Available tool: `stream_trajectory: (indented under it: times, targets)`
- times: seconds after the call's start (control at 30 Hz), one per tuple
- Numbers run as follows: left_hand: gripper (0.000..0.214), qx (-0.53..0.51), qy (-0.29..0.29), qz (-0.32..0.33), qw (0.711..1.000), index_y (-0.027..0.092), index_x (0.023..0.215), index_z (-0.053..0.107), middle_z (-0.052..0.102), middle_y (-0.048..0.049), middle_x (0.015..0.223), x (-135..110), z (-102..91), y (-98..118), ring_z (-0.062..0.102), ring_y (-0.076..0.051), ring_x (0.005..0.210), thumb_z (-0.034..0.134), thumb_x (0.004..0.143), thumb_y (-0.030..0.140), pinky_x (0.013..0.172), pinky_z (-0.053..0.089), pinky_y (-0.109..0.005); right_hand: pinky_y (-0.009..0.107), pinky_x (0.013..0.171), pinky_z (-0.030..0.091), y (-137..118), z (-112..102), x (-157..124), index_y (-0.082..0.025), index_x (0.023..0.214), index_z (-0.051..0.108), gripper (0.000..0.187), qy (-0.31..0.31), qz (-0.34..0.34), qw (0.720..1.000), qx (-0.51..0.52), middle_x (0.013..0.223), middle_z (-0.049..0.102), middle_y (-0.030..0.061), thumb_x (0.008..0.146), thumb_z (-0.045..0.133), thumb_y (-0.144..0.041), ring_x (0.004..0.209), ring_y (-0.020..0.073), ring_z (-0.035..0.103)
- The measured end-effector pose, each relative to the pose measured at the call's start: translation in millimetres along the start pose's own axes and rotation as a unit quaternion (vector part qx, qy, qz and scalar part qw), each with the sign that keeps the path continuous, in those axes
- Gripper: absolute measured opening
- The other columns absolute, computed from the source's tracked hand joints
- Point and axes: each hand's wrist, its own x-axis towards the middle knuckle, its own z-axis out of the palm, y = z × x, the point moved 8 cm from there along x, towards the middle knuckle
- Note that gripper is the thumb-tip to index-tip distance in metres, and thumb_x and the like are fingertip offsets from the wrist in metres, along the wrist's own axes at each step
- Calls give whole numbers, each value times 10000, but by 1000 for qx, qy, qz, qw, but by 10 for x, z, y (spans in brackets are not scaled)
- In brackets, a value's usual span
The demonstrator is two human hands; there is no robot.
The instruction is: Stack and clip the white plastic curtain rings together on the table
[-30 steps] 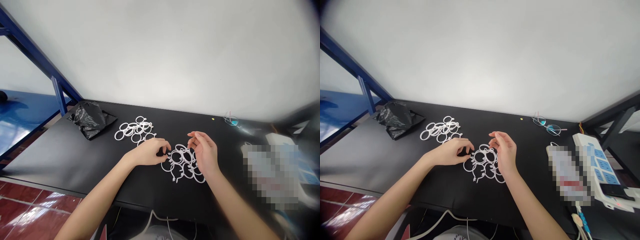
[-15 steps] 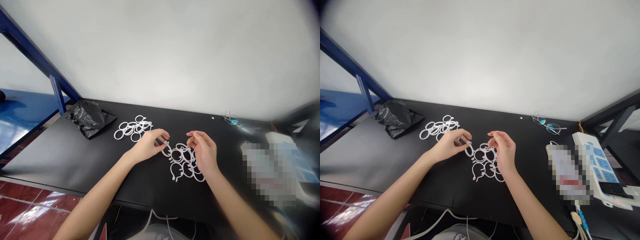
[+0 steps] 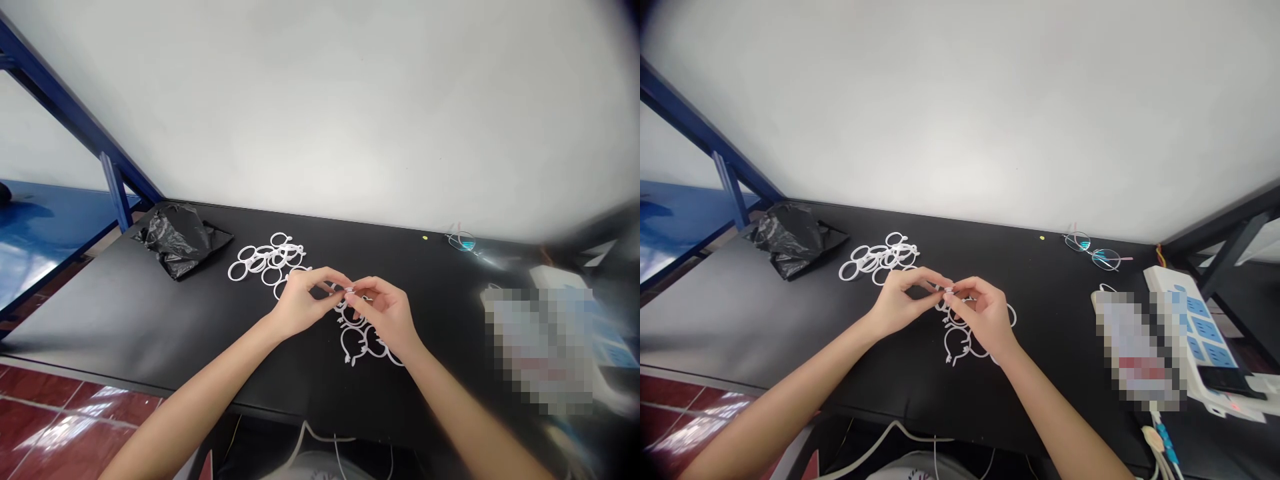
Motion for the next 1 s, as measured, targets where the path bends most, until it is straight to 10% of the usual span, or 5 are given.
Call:
stream_trajectory:
  times: [0.4,1.0]
  targets:
    - [411,14,-51,-6,999,187,1203,643,673,-87,1250,-2,72,50,645,-223,1140,725,801,199,1029,515,-378,289,582,577,-107,-100,-65,-235,834,693,92,68,-93,993,-17,790,643,8,790,765,-271,683,156,639]
    - [326,-109,-125,-73,983,158,1087,692,754,-63,991,-11,173,-96,713,-193,919,754,807,312,872,563,-300,284,622,544,-218,-43,-31,-235,788,726,133,-1,-85,996,-8,701,653,2,887,666,-302,643,143,621]
